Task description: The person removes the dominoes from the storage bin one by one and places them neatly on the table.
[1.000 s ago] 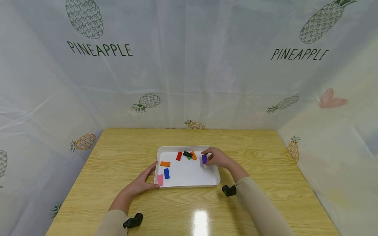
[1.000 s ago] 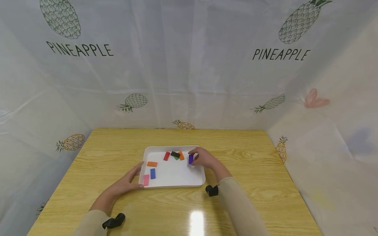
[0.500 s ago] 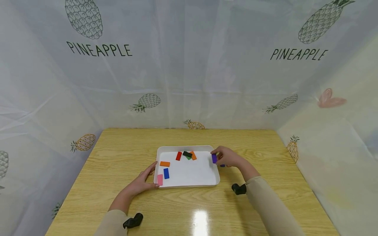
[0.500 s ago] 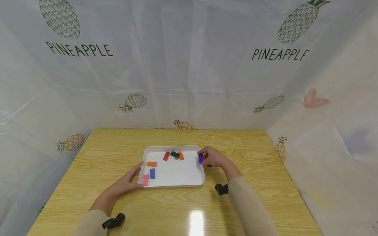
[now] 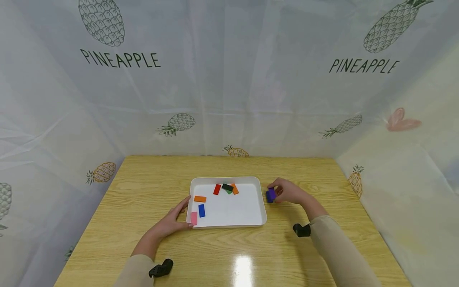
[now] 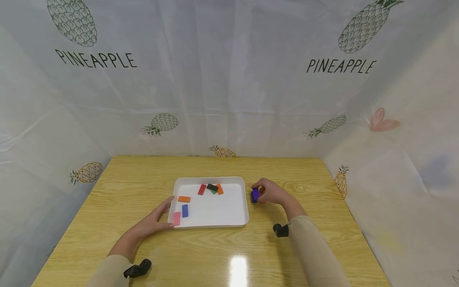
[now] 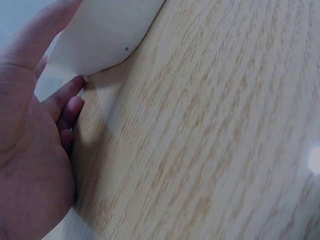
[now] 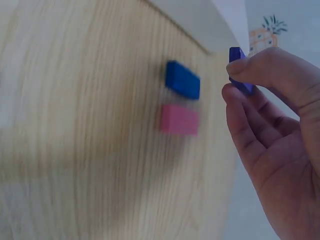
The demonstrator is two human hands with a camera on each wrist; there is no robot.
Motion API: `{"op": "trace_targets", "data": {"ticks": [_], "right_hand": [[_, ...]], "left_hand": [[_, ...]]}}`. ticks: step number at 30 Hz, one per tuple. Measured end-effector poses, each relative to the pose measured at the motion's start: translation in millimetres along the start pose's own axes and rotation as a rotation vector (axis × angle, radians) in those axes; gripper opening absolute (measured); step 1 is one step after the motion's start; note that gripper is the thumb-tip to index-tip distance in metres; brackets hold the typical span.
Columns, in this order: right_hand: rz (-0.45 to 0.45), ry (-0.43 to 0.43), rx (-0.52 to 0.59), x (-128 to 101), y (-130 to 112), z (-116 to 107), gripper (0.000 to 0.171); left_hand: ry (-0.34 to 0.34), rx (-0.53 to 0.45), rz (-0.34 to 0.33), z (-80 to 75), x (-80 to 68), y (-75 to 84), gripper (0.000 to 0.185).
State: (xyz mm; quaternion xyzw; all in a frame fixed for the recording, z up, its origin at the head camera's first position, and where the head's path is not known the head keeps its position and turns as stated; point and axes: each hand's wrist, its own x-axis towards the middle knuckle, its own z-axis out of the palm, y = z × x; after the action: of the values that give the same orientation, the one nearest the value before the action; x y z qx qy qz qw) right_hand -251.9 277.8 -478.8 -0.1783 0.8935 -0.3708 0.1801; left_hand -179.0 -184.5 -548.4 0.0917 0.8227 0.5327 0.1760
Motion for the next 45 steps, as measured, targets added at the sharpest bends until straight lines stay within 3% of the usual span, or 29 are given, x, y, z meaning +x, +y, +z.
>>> {"op": "trace_targets", "data": {"ticks": [7,22,32,45], "right_hand": [[-0.053,0.047,-0.109,-7,20,-3,0.045],[0.080,0.106,-0.102,-12,36,-3,0.047],[0.080,0.121,-0.156,-15,49,-1,0.044],[0.070,0.123,-0.138,-16,56,-2,0.046]], "left_hand": [[-0.009,-0.002,0.018,0.8,1.3,-2.1,0.102],[-0.004,-0.005,0.014,0.2,0.6,-2.7,0.100],[0.000,-0.014,0.021,1.2,0.0,-1.6,0.099],[0.004,0.015,0.019,1.6,0.6,-1.1,0.100]]}}
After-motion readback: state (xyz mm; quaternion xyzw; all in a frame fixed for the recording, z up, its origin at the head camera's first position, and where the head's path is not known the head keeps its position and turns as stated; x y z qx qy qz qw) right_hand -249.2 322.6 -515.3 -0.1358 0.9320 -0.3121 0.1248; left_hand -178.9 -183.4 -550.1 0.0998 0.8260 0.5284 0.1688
